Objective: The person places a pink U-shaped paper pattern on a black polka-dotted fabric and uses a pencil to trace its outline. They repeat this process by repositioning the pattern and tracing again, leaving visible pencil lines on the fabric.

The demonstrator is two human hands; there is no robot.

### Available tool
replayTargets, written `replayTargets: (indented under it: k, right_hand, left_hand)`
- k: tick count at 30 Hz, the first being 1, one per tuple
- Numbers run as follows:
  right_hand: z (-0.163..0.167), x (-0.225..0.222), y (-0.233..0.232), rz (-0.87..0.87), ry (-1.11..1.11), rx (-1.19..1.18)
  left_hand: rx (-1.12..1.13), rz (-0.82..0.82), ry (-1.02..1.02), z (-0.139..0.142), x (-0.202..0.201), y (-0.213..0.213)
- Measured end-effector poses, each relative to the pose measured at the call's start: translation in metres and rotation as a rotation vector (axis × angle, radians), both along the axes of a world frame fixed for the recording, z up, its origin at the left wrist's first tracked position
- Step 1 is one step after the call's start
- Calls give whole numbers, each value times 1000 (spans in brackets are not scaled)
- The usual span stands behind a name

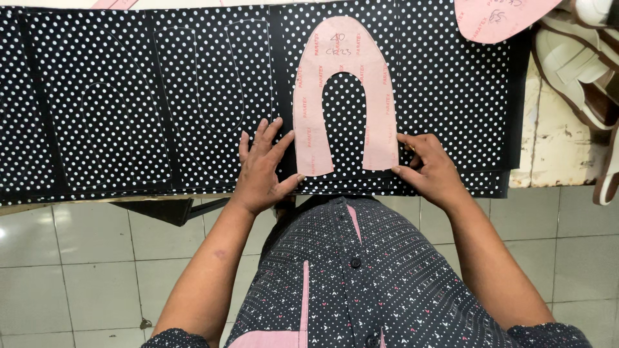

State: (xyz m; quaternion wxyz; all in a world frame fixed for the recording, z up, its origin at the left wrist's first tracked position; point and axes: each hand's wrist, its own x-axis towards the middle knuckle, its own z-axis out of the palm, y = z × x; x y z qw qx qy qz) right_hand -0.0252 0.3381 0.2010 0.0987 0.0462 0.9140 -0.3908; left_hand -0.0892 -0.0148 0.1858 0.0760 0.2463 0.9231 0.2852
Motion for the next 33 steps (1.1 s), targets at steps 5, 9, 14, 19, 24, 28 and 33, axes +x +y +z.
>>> replayTargets:
  k: [5,9,14,19,24,28,33]
  right_hand:
    - [-1,-1,-1,0,5,17]
    - [-2,-1,-1,8,24,10]
    - [-4,-2,-1,12,33,26]
    - [-3,-5,-1,23,49,50]
    - [3,-6,-7,-20,-17,98]
    - [7,-7,-11,-54,-32,51]
    - [6,-7,-12,-73,-32,49]
  left_hand:
    - [-1,7,-7,1,0,0]
    - [-12,7,4,1,-2,0]
    - [-5,11,-6,2,-3,-1]
    - [3,9,1,3,-5,-1]
    - [-26,17,-15,5,-7,1]
    - [-19,28,-13,6,-8,0]
    - [-2,34,22,3,-7,0]
